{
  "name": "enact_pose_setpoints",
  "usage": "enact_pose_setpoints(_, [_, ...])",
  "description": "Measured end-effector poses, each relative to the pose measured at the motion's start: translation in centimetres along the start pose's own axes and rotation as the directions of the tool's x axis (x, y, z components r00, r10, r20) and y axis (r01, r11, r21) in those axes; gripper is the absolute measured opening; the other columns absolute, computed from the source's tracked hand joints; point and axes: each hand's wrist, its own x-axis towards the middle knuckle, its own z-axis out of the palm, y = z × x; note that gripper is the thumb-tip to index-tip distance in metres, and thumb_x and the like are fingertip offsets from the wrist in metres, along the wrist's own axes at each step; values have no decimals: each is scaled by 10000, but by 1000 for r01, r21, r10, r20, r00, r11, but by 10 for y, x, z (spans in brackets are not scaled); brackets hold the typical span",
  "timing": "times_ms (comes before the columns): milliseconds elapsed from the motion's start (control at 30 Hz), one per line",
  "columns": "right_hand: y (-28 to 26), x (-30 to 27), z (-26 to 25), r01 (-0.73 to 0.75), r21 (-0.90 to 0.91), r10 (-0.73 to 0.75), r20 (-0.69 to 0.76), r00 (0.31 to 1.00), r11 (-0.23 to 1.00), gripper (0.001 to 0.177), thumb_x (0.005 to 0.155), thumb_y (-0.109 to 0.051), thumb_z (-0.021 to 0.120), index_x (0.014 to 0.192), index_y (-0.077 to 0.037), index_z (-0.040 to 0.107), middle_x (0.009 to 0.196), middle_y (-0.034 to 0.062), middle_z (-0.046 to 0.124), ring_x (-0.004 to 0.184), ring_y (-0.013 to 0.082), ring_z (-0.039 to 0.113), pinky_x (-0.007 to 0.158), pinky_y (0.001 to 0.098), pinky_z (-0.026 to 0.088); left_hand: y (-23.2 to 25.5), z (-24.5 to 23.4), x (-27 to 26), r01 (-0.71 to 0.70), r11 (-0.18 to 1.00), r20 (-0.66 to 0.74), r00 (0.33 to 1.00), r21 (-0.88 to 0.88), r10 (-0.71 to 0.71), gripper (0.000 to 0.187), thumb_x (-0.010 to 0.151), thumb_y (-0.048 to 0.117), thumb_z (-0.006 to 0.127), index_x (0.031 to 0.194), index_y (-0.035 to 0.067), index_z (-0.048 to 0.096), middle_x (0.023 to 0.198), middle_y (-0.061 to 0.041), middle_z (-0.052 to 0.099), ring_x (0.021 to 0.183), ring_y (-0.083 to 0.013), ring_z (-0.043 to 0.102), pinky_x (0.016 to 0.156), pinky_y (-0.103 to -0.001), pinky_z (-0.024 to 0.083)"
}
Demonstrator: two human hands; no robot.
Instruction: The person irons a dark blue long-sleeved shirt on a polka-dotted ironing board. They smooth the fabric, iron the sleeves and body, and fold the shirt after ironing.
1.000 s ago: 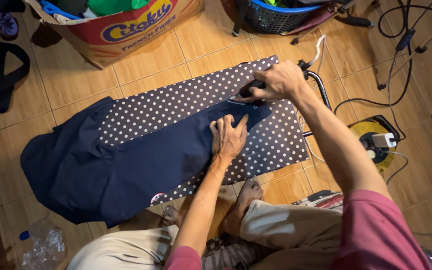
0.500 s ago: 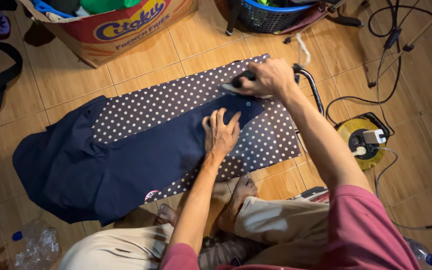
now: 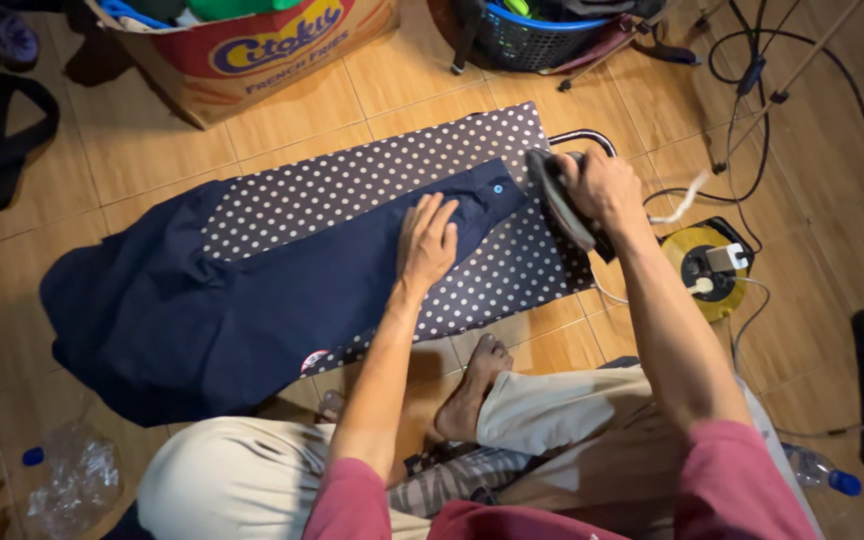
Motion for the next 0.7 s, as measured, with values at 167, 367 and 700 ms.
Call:
enact_pose_setpoints(167, [-16,-32,9,-2,99,16,-143,990,995,568,1076,-502,517,1060,57,616,856,360,669,810,547,654,735,612,515,-22,-47,-26,130,941,-68,991,312,-114,447,991,303,576,1388,103,626,1554,-223,460,1470,-436,377,1176,-674,251])
enact_pose_setpoints(367, [-100,-65,66,127,144,-127,-11,992,981,514,1047,-456,510,1064,57,521,778,337,676,734,539,663,705,610,535,-29,-82,-48,217,879,-27,974,426,-227,592,994,430,541,1530,181,503,1628,-225,330,1509,-417,270,1194,-667,154])
enact_pose_setpoints(700, [-157,-60,92,130,212,-141,38,989,969,501,1026,-460,525,1017,41,543,863,358,677,811,581,652,738,633,528,-52,-113,-64,254,852,-59,965,459,-255,573,1016,440,518,1542,214,499,1648,-199,312,1528,-426,243,1211,-648,163])
